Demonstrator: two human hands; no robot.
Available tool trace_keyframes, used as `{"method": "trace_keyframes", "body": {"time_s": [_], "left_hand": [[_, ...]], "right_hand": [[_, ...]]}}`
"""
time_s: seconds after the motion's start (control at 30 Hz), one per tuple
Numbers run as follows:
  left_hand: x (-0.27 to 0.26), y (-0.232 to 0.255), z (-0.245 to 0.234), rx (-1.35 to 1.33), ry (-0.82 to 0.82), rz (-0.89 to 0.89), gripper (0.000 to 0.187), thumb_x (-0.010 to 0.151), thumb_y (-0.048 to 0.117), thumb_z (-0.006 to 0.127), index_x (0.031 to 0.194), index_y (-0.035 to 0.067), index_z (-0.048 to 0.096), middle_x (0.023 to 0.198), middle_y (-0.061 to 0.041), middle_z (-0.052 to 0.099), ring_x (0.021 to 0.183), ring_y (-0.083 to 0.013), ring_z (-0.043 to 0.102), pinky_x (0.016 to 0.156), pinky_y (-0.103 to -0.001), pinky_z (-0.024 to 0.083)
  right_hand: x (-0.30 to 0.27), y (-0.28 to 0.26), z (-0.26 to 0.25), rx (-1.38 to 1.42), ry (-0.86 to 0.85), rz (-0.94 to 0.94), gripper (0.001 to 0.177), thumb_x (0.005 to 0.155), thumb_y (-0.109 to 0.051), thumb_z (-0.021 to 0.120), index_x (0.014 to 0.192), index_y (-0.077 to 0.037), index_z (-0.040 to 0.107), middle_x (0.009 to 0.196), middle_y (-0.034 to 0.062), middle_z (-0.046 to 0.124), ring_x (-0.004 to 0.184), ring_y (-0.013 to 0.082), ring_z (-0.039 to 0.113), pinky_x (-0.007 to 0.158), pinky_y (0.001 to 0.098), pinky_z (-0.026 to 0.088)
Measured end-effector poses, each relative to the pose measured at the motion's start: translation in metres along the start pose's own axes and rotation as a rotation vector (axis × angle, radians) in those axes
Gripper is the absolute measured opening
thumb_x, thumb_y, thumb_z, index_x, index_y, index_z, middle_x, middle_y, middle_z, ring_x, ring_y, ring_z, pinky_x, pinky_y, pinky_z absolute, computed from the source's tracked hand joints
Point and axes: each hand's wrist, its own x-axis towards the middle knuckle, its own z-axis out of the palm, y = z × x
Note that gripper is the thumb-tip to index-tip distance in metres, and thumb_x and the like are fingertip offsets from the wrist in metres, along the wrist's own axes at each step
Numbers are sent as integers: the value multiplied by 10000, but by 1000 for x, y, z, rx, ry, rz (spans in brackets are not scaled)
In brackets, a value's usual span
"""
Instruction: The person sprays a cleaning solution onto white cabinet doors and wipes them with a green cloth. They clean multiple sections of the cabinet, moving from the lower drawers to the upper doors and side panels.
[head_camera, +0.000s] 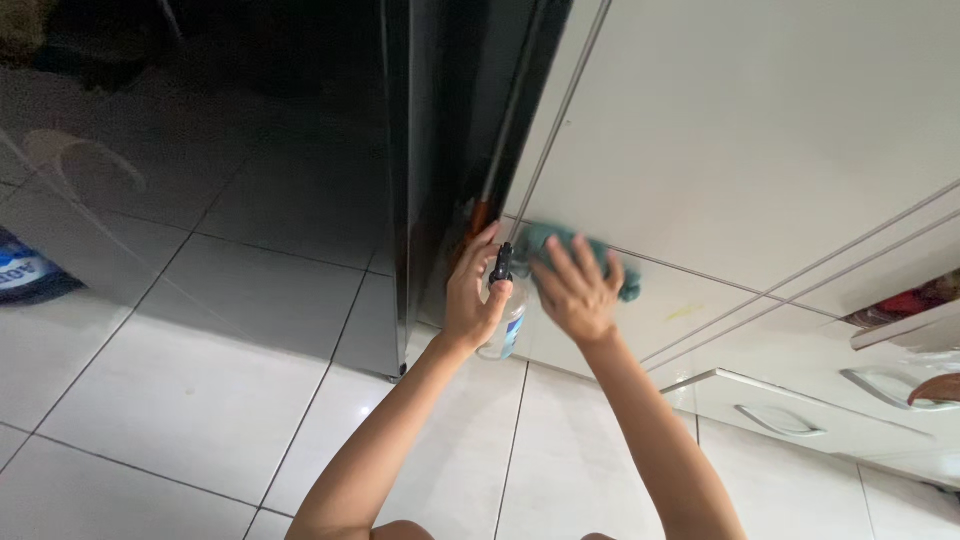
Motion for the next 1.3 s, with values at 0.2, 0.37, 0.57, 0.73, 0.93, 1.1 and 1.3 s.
{"method": "trace_keyframes", "body": {"time_s": [0.2,0.37,0.57,0.73,0.93,1.1,1.3], "left_hand": [[-3,4,-17,61,-13,-36,763,1007,691,470,1282,-8,603,1545,-194,505,1252,-292,635,966,-391,537],[0,-3,-19,49,3,-66,804,996,714,431,1253,-25,614,1545,-201,498,1219,-287,649,995,-387,548],[-1,-12,-26,36,4,-80,833,1015,725,386,1287,-35,595,1544,-207,478,1358,-314,567,1077,-404,518],[1,-20,-37,126,10,-23,787,1039,700,372,1297,-4,607,1554,-206,494,1496,-358,441,1238,-465,359],[-3,-24,-48,152,6,-9,709,1060,661,391,1312,28,587,1570,-231,456,1476,-367,456,1225,-479,373],[-9,-22,-50,156,-23,-27,710,1058,654,405,1320,15,572,1572,-236,451,1472,-376,456,1193,-485,404],[-17,-41,-51,249,-84,-10,768,1061,678,366,1350,0,581,1564,-219,473,1459,-375,486,1200,-486,419]], "right_hand": [[-32,4,-14,13,-306,-113,417,748,-210,797,1143,-343,779,1541,-96,505,1452,197,422,1145,618,272],[59,39,-46,-64,-58,74,551,750,-142,821,1274,-306,787,1645,36,446,1548,368,318,1211,665,76],[126,15,-41,27,92,237,655,740,-107,824,1376,-255,770,1648,106,480,1569,365,331,1291,589,58],[82,-26,4,-3,70,77,357,873,-212,798,1219,-301,785,1587,-3,519,1511,272,390,1258,529,111],[-20,-73,49,49,-301,7,189,878,-218,726,1044,-297,768,1519,-142,557,1420,129,465,1140,549,319],[-70,-66,51,123,-360,-15,309,846,-200,739,1110,-355,778,1554,-153,493,1489,128,371,1177,627,279],[-11,-28,31,93,2,155,396,929,-152,794,1275,-344,796,1686,-5,386,1581,347,152,1242,646,-92]]}}
